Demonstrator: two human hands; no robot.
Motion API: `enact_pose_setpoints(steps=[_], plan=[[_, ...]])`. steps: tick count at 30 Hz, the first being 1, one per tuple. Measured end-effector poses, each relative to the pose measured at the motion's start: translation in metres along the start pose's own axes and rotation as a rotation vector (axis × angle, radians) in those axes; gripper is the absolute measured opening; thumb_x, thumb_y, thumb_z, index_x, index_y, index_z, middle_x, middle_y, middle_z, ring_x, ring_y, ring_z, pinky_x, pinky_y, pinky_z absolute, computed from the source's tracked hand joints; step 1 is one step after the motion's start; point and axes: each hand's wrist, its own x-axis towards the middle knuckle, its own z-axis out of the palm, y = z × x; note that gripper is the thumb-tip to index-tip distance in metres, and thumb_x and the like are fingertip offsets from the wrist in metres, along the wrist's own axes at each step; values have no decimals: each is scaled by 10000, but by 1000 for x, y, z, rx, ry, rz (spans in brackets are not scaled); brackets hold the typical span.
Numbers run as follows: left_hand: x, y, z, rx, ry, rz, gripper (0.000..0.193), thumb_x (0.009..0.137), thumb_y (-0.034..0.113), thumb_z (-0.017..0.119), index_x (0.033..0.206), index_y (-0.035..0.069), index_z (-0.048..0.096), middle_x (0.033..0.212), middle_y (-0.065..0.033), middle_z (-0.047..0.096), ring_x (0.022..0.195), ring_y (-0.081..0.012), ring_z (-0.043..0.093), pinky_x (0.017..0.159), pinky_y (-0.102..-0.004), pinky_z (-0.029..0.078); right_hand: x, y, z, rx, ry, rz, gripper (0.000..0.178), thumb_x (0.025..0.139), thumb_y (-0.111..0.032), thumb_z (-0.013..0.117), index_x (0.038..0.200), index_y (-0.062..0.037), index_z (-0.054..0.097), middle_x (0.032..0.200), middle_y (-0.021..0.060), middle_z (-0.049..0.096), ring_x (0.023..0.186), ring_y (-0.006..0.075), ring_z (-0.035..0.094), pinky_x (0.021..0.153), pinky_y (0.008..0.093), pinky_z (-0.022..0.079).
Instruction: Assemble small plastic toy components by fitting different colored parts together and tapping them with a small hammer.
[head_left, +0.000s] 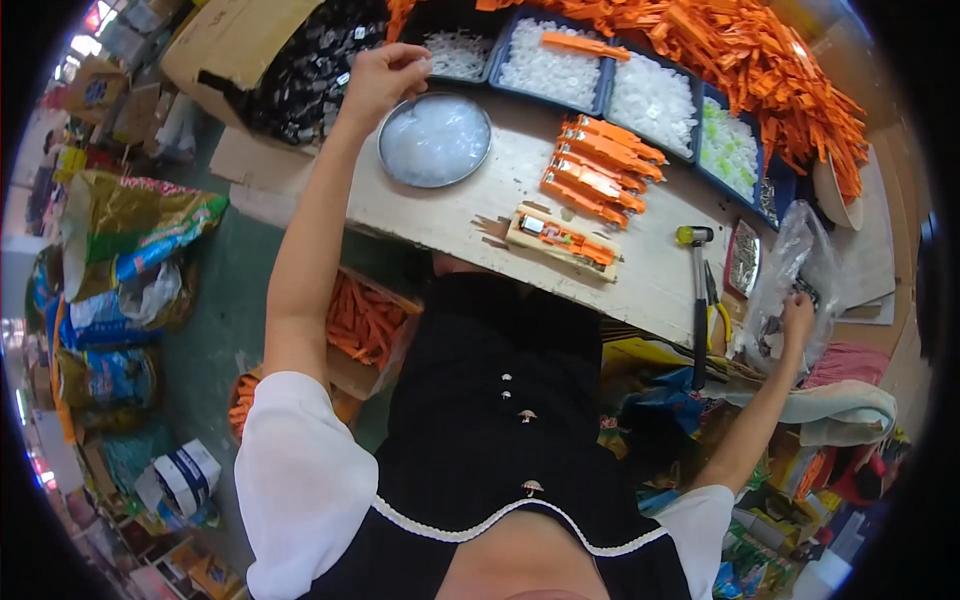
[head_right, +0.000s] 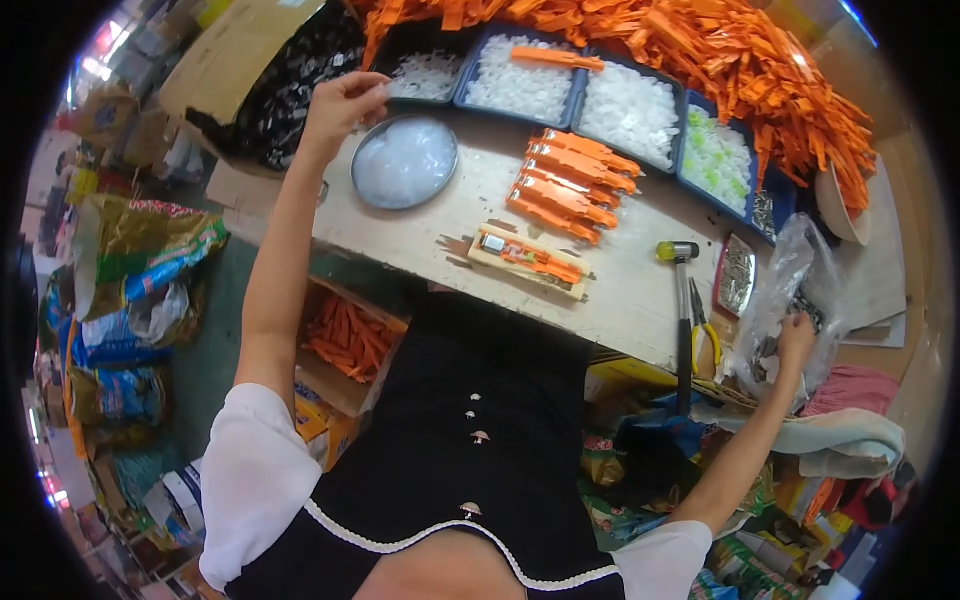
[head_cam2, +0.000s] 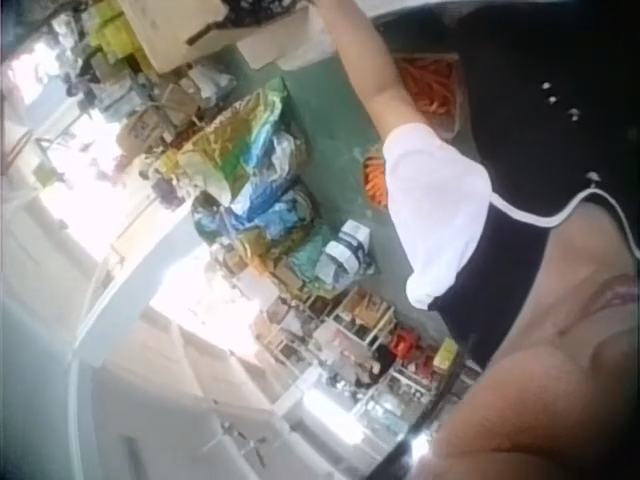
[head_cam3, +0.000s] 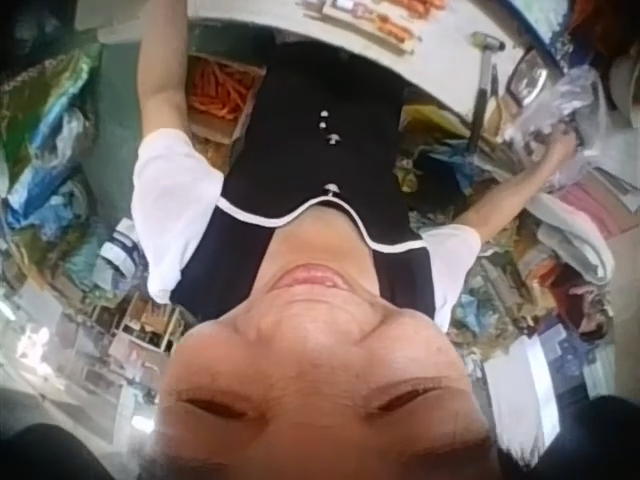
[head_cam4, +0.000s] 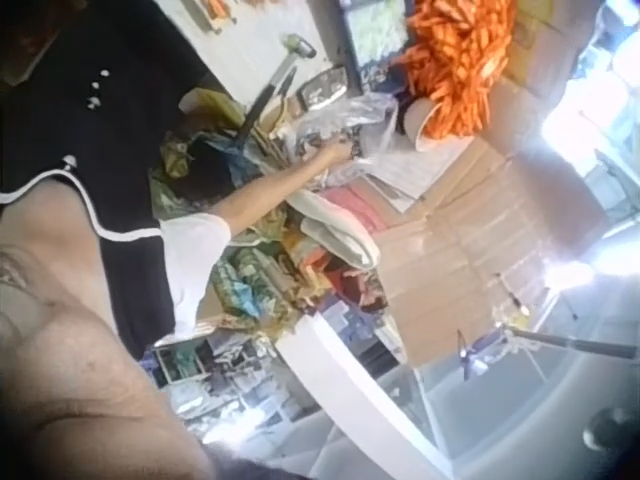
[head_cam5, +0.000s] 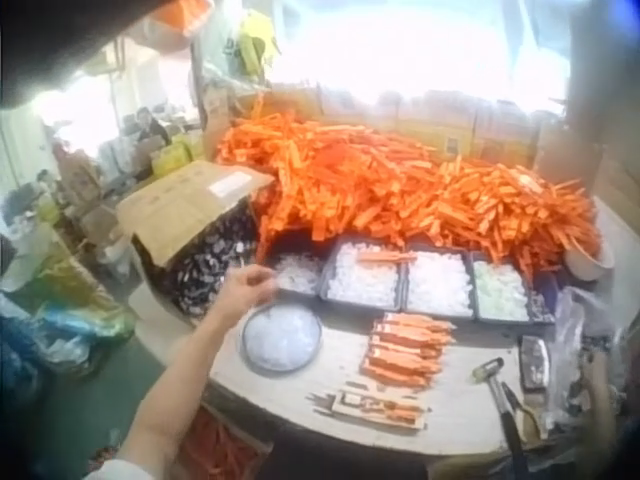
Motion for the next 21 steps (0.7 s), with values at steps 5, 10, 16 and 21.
enact_pose_setpoints(steps=[5, 10, 16, 21], plan=[[-80, -12, -6, 248, -51, 171, 107, 723, 31, 646, 826, 10, 627, 706, -16, 582, 603, -79, 535, 511, -204, 401, -48, -65, -55, 358, 418, -36, 257, 811, -255, 549, 899, -16, 585, 758, 133, 590, 678, 254, 570, 646, 352, 440], [-108, -24, 5, 592, -99, 328, 88, 701, -12, 622, 788, 2, 616, 714, -97, 549, 634, -232, 548, 572, -288, 426, -92, -143, -77, 567, 529, -260, 205, 844, -142, 557, 1004, -16, 574, 819, 55, 584, 729, 126, 549, 676, 242, 435], [-101, -34, 20, 822, -167, 317, 86, 683, 0, 606, 769, 6, 608, 714, -115, 532, 688, -290, 545, 603, -338, 431, -119, -201, -70, 577, 409, -456, 192, 825, -62, 559, 1008, -6, 573, 907, 68, 571, 796, 141, 554, 708, 238, 433], [-100, -27, 15, 812, -156, 293, 111, 674, 5, 616, 785, 7, 613, 719, -112, 540, 661, -274, 549, 585, -330, 433, -137, -223, -71, 478, 426, -605, 183, 813, -37, 554, 991, -11, 580, 945, 85, 565, 869, 183, 546, 765, 260, 419]])
